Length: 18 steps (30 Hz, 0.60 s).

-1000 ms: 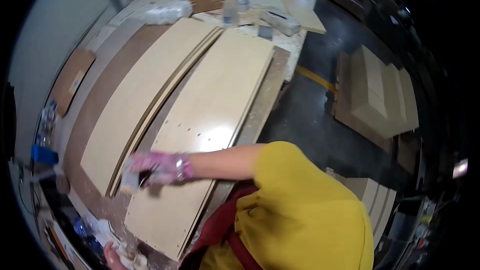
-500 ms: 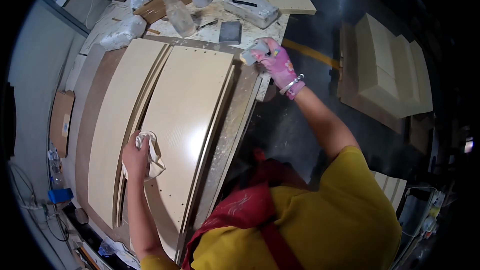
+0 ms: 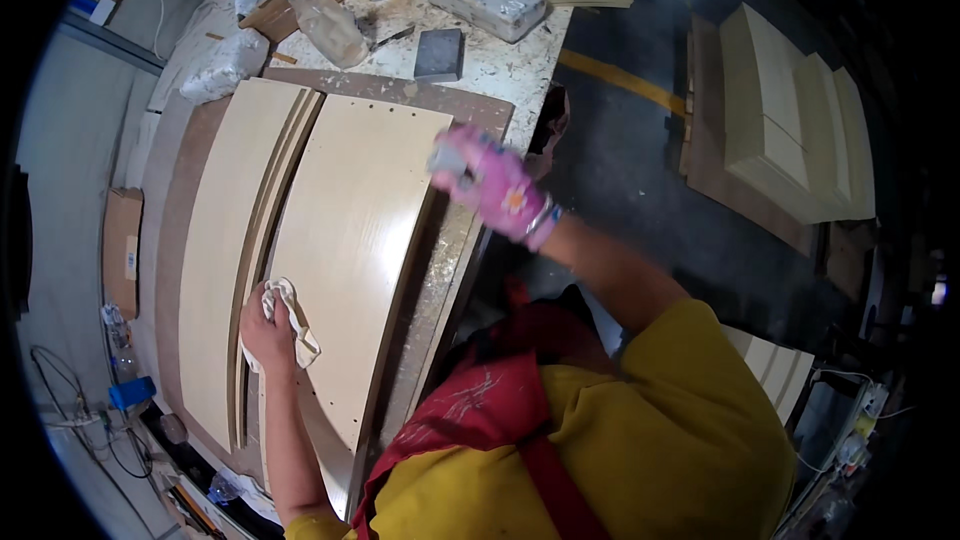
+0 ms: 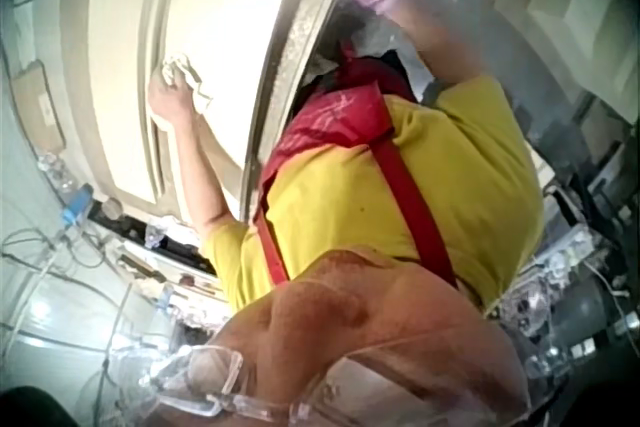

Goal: The person wipes the surface of a light-colored wooden board using a white cloth. They repeatedly apply a liquid from a bottle onto the cloth and rub the board's surface. The person also uses a small block to rub the edges of the board. The task involves handling multiple wooden pieces on a workbench.

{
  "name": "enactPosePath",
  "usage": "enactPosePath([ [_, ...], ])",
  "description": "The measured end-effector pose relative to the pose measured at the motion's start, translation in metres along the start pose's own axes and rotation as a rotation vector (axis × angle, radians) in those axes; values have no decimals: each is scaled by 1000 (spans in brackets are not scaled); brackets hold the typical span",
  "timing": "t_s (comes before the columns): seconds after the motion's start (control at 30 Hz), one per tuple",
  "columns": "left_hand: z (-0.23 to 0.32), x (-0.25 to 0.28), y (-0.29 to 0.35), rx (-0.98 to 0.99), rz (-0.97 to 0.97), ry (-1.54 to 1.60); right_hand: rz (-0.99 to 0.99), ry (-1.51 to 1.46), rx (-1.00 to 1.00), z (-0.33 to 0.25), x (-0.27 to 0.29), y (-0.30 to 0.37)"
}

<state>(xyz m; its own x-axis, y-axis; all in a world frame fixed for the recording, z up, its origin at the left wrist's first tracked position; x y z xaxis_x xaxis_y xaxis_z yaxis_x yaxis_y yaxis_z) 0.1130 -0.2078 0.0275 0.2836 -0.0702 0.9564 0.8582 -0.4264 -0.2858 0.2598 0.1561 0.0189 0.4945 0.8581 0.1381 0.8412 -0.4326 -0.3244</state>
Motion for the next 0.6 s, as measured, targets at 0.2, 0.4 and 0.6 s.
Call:
enactPosePath([
  [0.2,-8,30,-1,38,21,272,-77,11,-26,-22,-2,2],
  [0.4,-93,79,60,225,-386,62,-4,42,15,-3,7,-18],
  [0.6,-180,98,156,312,-723,-141,-351,-11,144,-34,-77,79],
])
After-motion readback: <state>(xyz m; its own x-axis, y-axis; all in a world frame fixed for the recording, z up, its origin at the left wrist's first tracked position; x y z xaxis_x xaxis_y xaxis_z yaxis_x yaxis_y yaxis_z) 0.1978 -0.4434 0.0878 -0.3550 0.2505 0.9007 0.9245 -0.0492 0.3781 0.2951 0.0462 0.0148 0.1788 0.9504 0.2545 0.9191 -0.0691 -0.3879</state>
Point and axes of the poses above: each hand's wrist, its own y-axis away from the middle knuckle, its own x-axis out of the back of the hand, z = x × y, the point moved 2 cm from there along -y, towards the middle knuckle, and after that the axes turned 14 degrees about -y, right-handed, at the moved point
